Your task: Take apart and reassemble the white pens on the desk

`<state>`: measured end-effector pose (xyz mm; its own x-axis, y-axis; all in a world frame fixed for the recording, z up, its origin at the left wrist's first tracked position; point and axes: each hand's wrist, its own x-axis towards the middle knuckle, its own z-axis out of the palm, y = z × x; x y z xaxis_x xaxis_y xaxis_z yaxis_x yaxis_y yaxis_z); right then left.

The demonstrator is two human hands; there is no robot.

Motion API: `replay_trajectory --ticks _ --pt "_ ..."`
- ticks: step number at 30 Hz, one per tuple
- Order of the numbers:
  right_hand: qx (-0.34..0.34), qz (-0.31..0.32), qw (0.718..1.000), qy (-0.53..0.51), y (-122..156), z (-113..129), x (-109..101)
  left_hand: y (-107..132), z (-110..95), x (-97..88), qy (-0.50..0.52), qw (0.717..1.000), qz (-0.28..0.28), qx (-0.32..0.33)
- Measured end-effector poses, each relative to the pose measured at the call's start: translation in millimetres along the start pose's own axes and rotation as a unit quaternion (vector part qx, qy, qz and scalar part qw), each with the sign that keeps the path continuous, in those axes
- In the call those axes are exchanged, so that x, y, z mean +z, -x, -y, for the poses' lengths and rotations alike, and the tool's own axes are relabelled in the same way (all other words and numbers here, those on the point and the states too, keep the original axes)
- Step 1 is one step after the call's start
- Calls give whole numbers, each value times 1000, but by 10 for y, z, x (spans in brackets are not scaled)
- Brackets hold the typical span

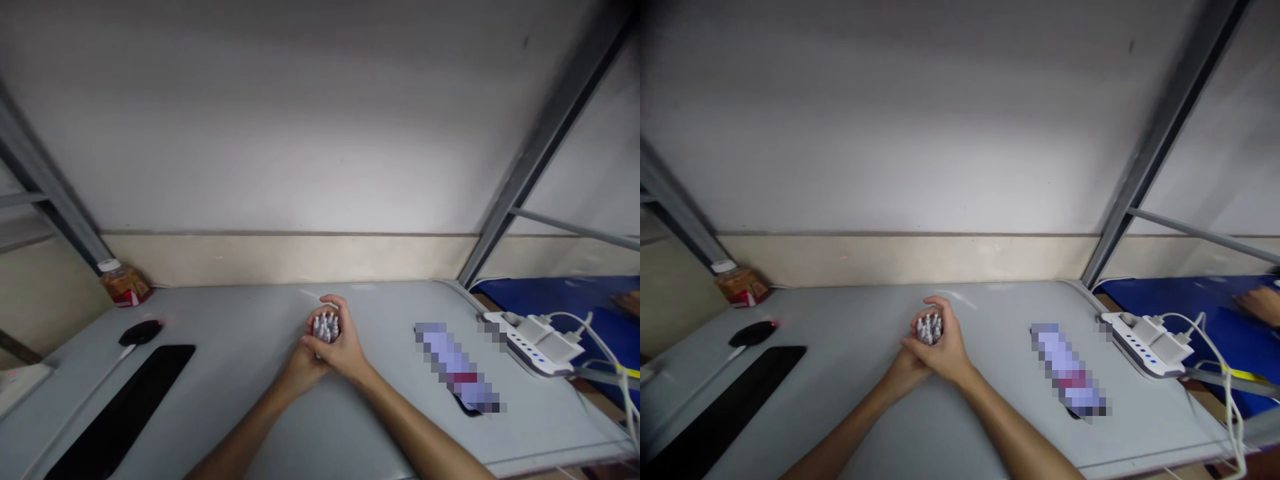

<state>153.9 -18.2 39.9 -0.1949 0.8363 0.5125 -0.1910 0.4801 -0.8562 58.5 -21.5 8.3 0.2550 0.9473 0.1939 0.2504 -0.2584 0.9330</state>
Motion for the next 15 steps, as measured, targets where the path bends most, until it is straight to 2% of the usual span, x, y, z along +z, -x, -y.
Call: replay_trajectory --ticks 7,15 --pt "12 10 998 56 -4 -30 -75 104 38 -42 58 998 -2 -1" --pt "60 10 996 64 -65 -64 -216 117 41 -54 63 993 50 -92"
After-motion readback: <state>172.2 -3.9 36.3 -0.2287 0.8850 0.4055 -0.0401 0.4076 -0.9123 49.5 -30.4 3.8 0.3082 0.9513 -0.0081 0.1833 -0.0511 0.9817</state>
